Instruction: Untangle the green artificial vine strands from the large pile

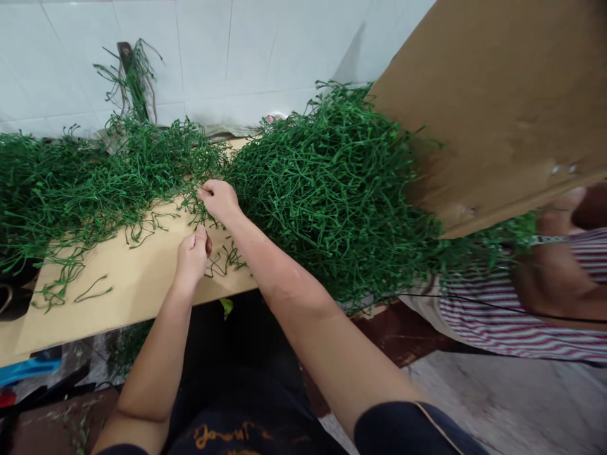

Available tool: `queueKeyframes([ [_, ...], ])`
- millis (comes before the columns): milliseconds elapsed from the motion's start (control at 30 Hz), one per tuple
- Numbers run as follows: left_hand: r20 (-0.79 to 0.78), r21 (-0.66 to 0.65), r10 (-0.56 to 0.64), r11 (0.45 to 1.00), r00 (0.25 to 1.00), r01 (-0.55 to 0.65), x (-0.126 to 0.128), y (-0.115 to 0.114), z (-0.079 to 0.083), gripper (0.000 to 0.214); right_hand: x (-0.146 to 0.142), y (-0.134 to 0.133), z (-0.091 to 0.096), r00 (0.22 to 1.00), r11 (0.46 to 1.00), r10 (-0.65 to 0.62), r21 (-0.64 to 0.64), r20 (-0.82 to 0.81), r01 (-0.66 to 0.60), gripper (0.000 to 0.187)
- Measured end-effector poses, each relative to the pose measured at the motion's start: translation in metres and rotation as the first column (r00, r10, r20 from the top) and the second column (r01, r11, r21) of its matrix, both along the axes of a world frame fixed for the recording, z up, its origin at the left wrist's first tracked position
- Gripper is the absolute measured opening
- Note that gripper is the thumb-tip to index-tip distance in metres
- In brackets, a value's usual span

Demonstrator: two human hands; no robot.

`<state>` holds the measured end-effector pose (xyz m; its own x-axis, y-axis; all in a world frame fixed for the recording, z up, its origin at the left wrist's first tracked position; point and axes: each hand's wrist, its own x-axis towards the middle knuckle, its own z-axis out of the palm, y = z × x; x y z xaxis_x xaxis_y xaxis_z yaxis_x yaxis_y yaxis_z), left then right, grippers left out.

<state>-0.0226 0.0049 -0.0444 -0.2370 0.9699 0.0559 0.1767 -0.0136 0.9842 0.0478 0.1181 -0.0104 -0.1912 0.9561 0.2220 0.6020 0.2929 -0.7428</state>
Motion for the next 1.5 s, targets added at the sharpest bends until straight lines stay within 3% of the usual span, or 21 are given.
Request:
queueKeyframes([
  [100,-0.031,0.004,-0.017,1.000,0.999,0.017,0.001,-0.023,0.007,0.050,0.012,0.012,-0.002,0.996,0.996,-0.090,0.029,-0.006,0.090,0.026],
  [167,-0.085,-0.005,-0.095,0.995,0.992,0.095,0.000,-0.040,0.013,0.050,0.027,0.022,0.000,0.983,0.983,-0.180,0.016,-0.035,0.181,0.026],
  [233,-0.130,-0.049,-0.170,0.985,0.977,0.164,-0.003,-0.048,0.018,0.050,0.039,0.026,0.007,0.976,0.982,-0.190,-0.006,-0.106,0.191,0.027],
  [333,-0.293,-0.097,-0.205,0.978,0.934,0.184,-0.005,-0.034,0.021,0.044,0.042,0.017,0.021,0.980,0.998,0.001,0.068,-0.199,0.013,0.023],
  [400,-0.469,-0.112,-0.252,0.968,0.846,0.226,-0.001,-0.016,0.021,0.035,0.039,0.005,0.030,0.968,0.988,0.124,0.115,-0.219,-0.101,0.020],
  [500,-0.628,-0.122,-0.287,0.954,0.723,0.273,0.004,0.003,0.019,0.025,0.040,-0.009,0.035,0.945,0.983,0.179,0.087,-0.274,-0.161,0.019],
  [567,-0.630,-0.128,-0.278,0.958,0.725,0.256,0.001,0.007,0.019,0.030,0.046,-0.013,0.034,0.939,0.982,0.188,0.061,-0.287,-0.177,0.018],
  [633,-0.575,-0.105,-0.220,0.975,0.788,0.195,-0.005,0.006,0.018,0.031,0.052,-0.016,0.031,0.938,0.979,0.202,0.044,-0.281,-0.197,0.019],
  [800,-0.272,0.124,0.088,0.991,0.958,-0.056,-0.011,0.011,0.017,0.039,0.049,-0.024,0.029,0.892,0.959,0.239,-0.047,-0.385,-0.278,0.021],
  [900,0.111,0.052,0.018,0.998,0.994,-0.024,0.001,0.022,0.016,0.040,0.041,-0.031,0.028,0.857,0.937,0.243,-0.121,-0.454,-0.329,0.019],
  [967,0.400,-0.002,-0.028,0.999,0.916,0.032,0.008,0.029,0.015,0.033,0.040,-0.032,0.026,0.839,0.921,0.245,-0.153,-0.485,-0.358,0.019],
  [1033,0.599,-0.017,-0.001,1.000,0.801,0.014,0.012,0.033,0.014,0.028,0.041,-0.031,0.021,0.843,0.929,0.245,-0.133,-0.478,-0.346,0.020],
  [1200,0.866,-0.107,0.115,0.993,0.486,-0.045,0.008,0.039,0.016,0.028,0.040,-0.033,0.005,0.917,0.964,0.213,-0.078,-0.337,-0.253,0.022],
  [1267,0.905,-0.129,0.142,0.990,0.402,-0.059,0.007,0.042,0.019,0.032,0.034,-0.043,0.000,0.920,0.969,0.209,-0.053,-0.333,-0.239,0.023],
  [1400,0.910,-0.215,0.256,0.964,0.326,-0.157,0.010,0.053,0.028,0.031,0.023,-0.068,-0.007,0.919,0.977,0.210,0.104,-0.333,-0.186,0.016],
  [1500,0.881,-0.235,0.288,0.955,0.375,-0.181,0.015,0.062,0.029,0.028,0.020,-0.075,-0.013,0.923,0.973,0.199,0.178,-0.330,-0.146,0.013],
])
